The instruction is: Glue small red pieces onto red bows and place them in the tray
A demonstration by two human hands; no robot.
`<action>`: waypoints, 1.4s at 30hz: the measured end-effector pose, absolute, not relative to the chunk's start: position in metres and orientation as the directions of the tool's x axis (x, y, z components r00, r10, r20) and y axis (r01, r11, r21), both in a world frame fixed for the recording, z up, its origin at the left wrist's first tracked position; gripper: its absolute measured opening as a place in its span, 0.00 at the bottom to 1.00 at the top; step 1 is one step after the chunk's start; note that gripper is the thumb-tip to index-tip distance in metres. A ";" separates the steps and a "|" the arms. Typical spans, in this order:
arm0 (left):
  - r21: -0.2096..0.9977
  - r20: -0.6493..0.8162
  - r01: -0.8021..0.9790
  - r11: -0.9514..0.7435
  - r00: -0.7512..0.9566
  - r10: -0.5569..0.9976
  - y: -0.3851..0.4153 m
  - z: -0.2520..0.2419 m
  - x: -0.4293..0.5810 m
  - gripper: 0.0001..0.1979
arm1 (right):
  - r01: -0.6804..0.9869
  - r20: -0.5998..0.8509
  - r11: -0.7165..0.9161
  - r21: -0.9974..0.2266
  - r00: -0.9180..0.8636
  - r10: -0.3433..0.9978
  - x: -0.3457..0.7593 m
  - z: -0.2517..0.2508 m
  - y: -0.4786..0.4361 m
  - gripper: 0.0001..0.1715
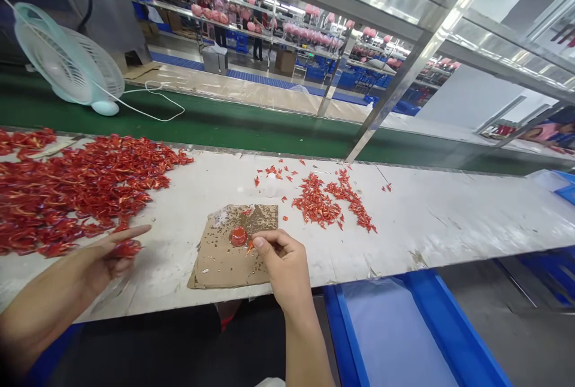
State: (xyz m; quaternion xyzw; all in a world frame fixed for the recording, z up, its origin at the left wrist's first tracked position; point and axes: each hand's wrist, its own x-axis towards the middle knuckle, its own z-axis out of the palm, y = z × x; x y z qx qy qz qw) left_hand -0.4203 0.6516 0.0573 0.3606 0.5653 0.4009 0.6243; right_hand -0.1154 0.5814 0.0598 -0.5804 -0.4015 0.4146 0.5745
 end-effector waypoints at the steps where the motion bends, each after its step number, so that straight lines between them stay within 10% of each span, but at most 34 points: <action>1: 0.874 -0.453 -0.155 0.461 0.082 0.888 0.646 0.060 -0.413 0.26 | 0.025 0.003 -0.006 -1.000 0.338 0.941 -0.116 0.061 0.581 0.10; 12: 0.704 -0.388 -0.320 0.633 0.573 0.722 0.594 0.068 -0.355 0.24 | 0.156 0.467 0.475 -0.866 -0.089 0.880 -0.158 0.090 0.565 0.12; 42: 0.785 -0.404 -0.188 0.591 0.567 0.718 0.575 0.060 -0.335 0.25 | -0.005 0.175 0.176 -0.984 0.088 0.981 -0.167 0.051 0.537 0.13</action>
